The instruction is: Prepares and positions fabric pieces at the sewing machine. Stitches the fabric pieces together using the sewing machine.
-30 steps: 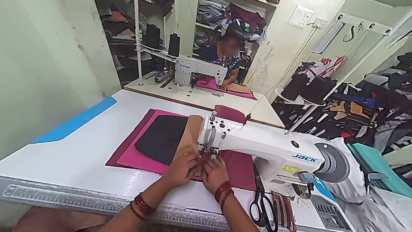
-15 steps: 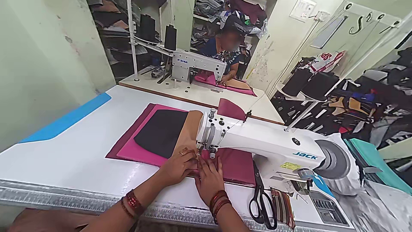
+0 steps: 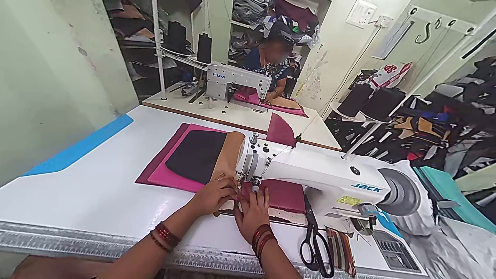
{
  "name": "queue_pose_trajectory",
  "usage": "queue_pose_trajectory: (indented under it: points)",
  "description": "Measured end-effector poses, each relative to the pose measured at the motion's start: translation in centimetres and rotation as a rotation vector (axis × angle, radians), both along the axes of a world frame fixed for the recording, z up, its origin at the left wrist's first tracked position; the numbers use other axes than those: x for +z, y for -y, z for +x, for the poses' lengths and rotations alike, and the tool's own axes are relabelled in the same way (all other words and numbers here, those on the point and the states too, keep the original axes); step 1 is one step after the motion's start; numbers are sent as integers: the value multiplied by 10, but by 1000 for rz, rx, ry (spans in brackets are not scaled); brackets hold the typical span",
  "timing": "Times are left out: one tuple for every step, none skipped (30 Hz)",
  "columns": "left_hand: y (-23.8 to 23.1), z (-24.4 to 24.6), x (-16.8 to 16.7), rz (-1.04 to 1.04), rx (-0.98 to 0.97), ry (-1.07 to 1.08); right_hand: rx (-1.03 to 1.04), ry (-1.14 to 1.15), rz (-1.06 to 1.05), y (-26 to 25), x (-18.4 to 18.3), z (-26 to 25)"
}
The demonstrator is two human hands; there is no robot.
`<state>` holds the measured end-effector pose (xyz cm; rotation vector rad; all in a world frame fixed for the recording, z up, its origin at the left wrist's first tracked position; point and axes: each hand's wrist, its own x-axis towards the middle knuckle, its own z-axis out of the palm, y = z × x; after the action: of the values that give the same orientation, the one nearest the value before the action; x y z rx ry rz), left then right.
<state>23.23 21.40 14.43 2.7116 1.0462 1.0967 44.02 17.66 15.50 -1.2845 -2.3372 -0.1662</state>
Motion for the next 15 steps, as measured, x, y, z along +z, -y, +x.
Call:
queue_pose_trajectory:
  points:
    - [-1, 1, 1, -18, 1, 5, -4, 16, -42, 0, 1, -1]
    - [-2, 1, 1, -30, 5, 10, -14, 38, -80, -1, 1, -2]
    - [-3, 1, 1, -37, 9, 14, -24, 54, -113, -1, 2, -3]
    - [-5, 1, 1, -36, 10, 18, -34, 66, -126, -2, 1, -3]
    - [-8, 1, 2, -32, 12, 24, -38, 66, -129, -4, 1, -4]
    - [-10, 1, 3, -28, 12, 27, -47, 67, -129, -4, 1, -3]
    - [-13, 1, 3, -29, 9, 29, -58, 71, -142, -5, 0, -3]
    - [-15, 1, 4, -32, 9, 30, -69, 80, -175, -4, 2, -3]
    - [-17, 1, 5, -47, 15, 35, -78, 92, -221, -4, 5, -4]
    - [-17, 2, 6, -84, 23, 39, -83, 89, -256, -2, 8, -3]
    - [-17, 2, 8, -140, 34, 44, -81, 63, -263, 1, 9, -2]
    - [-17, 3, 9, -170, 49, 40, -73, 15, -228, 5, 8, 0]
    - [-18, 3, 10, -187, 63, 38, -64, -48, -177, 8, 6, 5]
    - [-19, 4, 12, -202, 76, 35, -50, -118, -94, 13, 1, 11]
    - [-19, 6, 14, -220, 92, 31, -41, -173, 7, 18, -4, 20]
